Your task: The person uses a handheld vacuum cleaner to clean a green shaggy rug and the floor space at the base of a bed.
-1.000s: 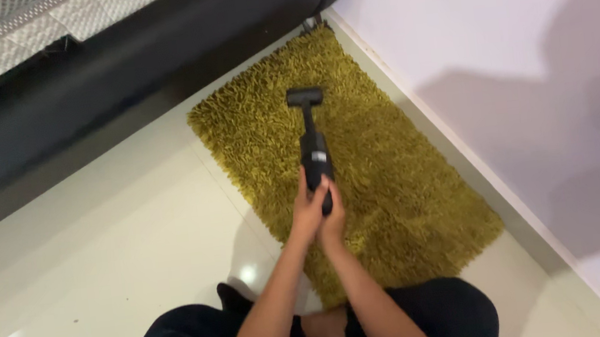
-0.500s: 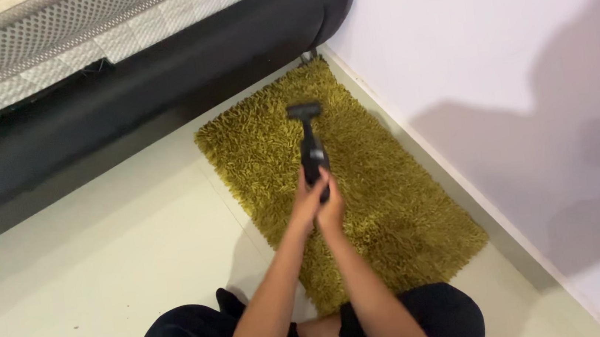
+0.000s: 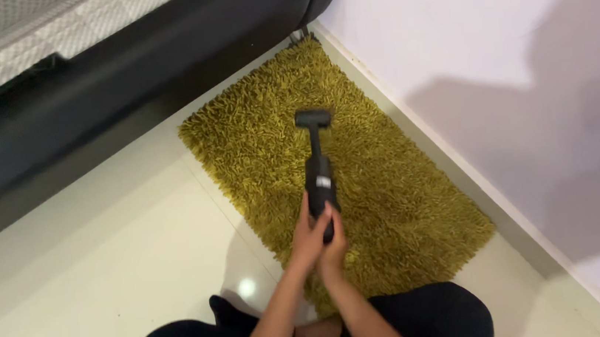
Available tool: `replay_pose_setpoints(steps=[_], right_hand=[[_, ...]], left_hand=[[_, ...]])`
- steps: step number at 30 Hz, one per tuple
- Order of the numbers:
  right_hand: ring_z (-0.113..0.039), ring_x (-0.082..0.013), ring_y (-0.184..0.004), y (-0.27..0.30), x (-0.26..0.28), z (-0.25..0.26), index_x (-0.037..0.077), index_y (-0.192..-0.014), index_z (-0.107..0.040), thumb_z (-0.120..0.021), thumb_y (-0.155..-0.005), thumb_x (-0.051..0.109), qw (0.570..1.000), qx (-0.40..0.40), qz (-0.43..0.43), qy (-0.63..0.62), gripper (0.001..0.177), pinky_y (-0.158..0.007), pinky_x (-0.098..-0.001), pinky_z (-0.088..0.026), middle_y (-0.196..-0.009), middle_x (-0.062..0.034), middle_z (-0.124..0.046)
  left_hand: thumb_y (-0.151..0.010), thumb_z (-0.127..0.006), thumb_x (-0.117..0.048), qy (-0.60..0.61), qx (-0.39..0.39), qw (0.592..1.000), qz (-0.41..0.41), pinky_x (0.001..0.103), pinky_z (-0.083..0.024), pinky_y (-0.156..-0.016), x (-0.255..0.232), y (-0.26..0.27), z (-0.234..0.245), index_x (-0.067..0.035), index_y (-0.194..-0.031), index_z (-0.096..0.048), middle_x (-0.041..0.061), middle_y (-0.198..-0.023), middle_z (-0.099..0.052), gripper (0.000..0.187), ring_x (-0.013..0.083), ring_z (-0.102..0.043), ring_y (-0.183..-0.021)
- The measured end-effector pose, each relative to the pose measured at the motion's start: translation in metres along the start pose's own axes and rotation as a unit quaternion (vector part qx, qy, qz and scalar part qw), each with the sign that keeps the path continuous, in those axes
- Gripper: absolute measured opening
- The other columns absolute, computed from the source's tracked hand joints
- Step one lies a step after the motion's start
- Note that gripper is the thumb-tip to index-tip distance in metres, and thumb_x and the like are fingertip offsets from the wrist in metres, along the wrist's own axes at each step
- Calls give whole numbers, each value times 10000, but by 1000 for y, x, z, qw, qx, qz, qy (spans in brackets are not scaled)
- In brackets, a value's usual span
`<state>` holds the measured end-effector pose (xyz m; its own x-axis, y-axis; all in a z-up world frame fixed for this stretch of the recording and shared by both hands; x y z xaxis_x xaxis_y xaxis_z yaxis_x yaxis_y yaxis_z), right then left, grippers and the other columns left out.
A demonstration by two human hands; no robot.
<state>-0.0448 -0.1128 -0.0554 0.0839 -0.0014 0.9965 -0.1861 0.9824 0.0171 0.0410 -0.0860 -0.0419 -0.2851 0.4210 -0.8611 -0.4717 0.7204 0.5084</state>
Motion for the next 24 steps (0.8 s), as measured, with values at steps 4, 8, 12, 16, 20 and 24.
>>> replay_pose_setpoints(steps=[4, 8, 12, 16, 20, 24], right_hand=[[-670, -251, -1189, -97, 1, -46, 113, -1446, -547, -588, -1025, 109, 1000, 8, -3, -8, 424, -942, -379, -549, -1391, -141, -628], [-683, -259, -1137, -158, 8, -70, 92, -1418, -547, -643, -993, 116, 999, -11, 39, 31, 436, -907, -381, -543, -1319, -139, -664], [-698, -241, -1103, -163, -6, -70, 141, -1431, -575, -589, -1014, 127, 1000, -6, -20, 2, 417, -900, -373, -554, -1281, -120, -689], [-641, -262, -1171, -105, 11, -36, 113, -1414, -550, -637, -977, 93, 997, -7, 69, 18, 446, -950, -388, -513, -1347, -152, -627], [-664, -245, -1186, -5, 6, 14, 134, -1427, -577, -592, -999, 96, 999, -9, -33, 29, 430, -970, -363, -519, -1347, -117, -668], [-645, -268, -1195, 98, 21, 65, 68, -1426, -534, -687, -903, 69, 997, 15, 29, 76, 545, -978, -374, -510, -1356, -157, -629]], left_hand=[[-924, -636, -529, 9, -5, 999, -50, 397, -497, -1023, -43, -111, 2, -190, -1643, -184, 199, -1538, -470, 914, 316, -568, -1319], [-900, -628, -541, 11, -4, 999, -49, 411, -508, -1022, -74, -173, 0, -157, -1639, -198, 223, -1522, -497, 937, 346, -595, -1307], [-910, -626, -542, 3, -15, 1000, -10, 416, -497, -1022, -75, -166, 0, -165, -1639, -203, 209, -1540, -456, 923, 343, -566, -1319], [-928, -626, -563, 11, -16, 997, -72, 393, -472, -1054, -56, -105, -8, -135, -1628, -243, 201, -1542, -475, 905, 315, -554, -1340], [-912, -593, -552, -8, -13, 999, -35, 369, -483, -1026, -17, 4, -13, -205, -1625, -260, 192, -1483, -568, 860, 298, -607, -1295], [-941, -589, -517, -19, -13, 1000, 2, 355, -494, -1026, 28, 105, -17, -228, -1622, -228, 163, -1512, -531, 824, 271, -597, -1311]])
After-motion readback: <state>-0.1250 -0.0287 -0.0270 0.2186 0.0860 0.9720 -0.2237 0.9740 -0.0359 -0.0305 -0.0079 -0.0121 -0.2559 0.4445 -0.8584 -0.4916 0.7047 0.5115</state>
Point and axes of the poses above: each hand's wrist, its own y-axis away from the middle knuckle, its own z-axis out of the back of the hand, x = y × z, the point moved 7 cm from there along -y, towards the middle knuckle
